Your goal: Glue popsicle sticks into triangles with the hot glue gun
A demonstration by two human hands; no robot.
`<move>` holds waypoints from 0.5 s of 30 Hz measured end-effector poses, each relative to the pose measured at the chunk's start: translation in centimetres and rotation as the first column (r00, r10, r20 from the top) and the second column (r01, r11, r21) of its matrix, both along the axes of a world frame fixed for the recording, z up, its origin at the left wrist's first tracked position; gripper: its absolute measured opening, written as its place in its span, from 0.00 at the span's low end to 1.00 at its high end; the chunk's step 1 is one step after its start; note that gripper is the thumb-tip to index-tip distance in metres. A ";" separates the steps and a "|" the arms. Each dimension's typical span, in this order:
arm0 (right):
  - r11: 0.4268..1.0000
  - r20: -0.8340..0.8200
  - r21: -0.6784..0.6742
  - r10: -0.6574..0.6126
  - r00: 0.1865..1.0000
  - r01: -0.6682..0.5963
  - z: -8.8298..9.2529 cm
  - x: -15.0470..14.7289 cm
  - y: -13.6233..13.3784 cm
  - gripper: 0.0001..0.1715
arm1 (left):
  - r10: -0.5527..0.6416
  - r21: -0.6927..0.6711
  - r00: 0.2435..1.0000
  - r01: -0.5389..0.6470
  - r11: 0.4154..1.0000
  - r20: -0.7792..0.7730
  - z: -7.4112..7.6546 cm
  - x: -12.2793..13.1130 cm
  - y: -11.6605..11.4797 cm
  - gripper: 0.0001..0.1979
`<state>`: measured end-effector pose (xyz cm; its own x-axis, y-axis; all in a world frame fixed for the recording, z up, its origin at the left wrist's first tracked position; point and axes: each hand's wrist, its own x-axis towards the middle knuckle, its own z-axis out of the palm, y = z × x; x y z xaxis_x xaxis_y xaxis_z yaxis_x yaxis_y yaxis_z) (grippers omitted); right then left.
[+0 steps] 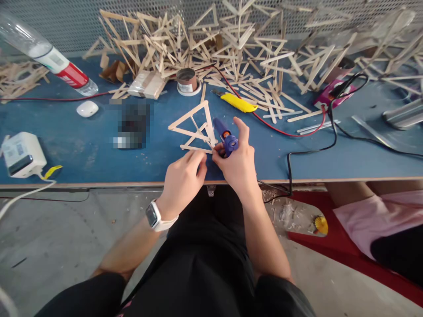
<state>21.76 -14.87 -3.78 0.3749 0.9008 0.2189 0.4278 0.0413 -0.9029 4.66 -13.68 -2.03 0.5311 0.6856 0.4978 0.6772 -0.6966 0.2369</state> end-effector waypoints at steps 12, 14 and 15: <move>0.961 0.007 -0.009 0.277 0.961 -0.277 0.4 3.4 2.0 0.57 | -0.325 -0.072 0.944 0.321 0.944 -0.060 3.5 -3.5 -4.2 0.05; 0.949 0.022 -0.008 0.316 0.949 -0.315 0.5 3.9 2.4 0.57 | -0.239 -0.076 0.971 0.238 0.968 0.006 1.1 -2.5 -5.4 0.06; 0.941 0.031 -0.006 0.338 0.940 -0.338 0.6 4.2 2.6 0.57 | -0.202 -0.071 0.979 0.204 0.976 0.036 0.2 -2.1 -5.8 0.06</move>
